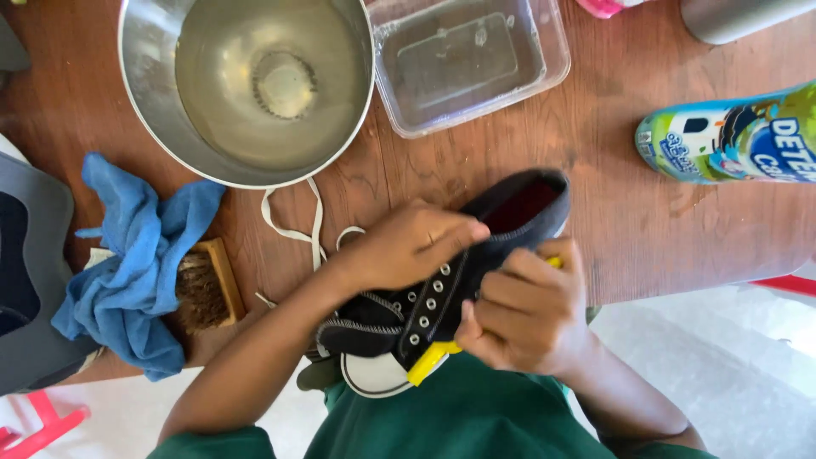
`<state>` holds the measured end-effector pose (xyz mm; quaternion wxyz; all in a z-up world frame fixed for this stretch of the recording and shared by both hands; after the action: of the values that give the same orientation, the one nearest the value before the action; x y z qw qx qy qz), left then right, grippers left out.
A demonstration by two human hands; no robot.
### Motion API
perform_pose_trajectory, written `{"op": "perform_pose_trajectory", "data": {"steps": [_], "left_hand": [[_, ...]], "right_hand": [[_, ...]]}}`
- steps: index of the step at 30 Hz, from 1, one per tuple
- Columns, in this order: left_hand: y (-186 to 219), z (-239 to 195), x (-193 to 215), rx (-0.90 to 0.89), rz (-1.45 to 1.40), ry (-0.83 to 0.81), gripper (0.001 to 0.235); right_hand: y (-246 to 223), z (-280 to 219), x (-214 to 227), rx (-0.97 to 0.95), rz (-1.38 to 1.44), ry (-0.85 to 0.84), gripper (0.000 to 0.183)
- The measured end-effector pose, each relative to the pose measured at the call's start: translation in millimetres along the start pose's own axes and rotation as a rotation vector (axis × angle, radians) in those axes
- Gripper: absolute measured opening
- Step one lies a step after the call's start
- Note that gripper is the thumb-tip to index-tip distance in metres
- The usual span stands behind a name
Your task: The person cleans a black canvas shoe using a yellow brush and a blue cloth. They scrub the shoe's interior and exterior, wipe it down, and then pour a blue liquid into a plastic container. The person dips the brush into the container and continues scrubbing the shoe's exterior.
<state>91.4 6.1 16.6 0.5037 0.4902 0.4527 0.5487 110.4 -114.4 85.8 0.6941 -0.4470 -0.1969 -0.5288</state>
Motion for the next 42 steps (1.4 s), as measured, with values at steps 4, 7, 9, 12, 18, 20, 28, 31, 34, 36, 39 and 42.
{"op": "perform_pose_trajectory", "data": {"steps": [4,7,9,12,18,20,28,31,34,36,39,42], "left_hand": [[-9,-4,-4,0.070,0.108,-0.051,0.044],[-18,-9,-4,0.197,0.095,-0.072,0.046],[-20,-10,-1,0.244,0.073,-0.042,0.047],[-17,-7,-2,0.186,0.092,-0.065,0.048],[-30,-12,1,0.358,-0.020,-0.039,0.049],[-28,-11,-3,0.239,-0.007,-0.049,0.046],[-32,-13,2,0.370,-0.034,-0.040,0.050],[-26,-11,1,0.269,-0.064,-0.032,0.046],[-25,-8,-3,0.237,-0.067,-0.066,0.045],[-31,-12,-3,0.314,-0.068,-0.060,0.046],[-36,-15,0,0.422,-0.222,-0.032,0.049],[-30,-13,2,0.346,-0.216,-0.042,0.052]], "right_hand": [[31,6,21,-0.042,-0.175,0.097,0.031],[44,-18,10,-0.146,-0.571,-0.004,0.035],[39,-11,-1,-0.204,-0.788,-0.118,0.046],[10,11,14,0.072,-0.192,0.123,0.036],[42,26,23,-0.110,-0.357,0.086,0.035],[10,38,0,0.006,-0.112,-0.093,0.041],[48,47,17,-0.116,-0.299,-0.062,0.040],[13,53,-2,0.029,-0.094,-0.096,0.037],[16,46,-1,0.101,-0.045,-0.085,0.039],[34,41,7,0.087,-0.129,-0.057,0.044],[55,37,24,-0.055,-0.304,0.092,0.044],[40,28,4,-0.109,-0.350,-0.008,0.039]]}}
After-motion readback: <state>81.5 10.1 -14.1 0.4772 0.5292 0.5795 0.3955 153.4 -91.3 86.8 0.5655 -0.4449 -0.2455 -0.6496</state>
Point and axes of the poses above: each hand's wrist, its own z-axis towards the middle knuckle, its own x-axis out of the back of the hand, y = z × x, the point moved 8 cm from there along z, towards the middle knuckle, and after that the axes turned 3 degrees about -x, right-handed, at the moved point
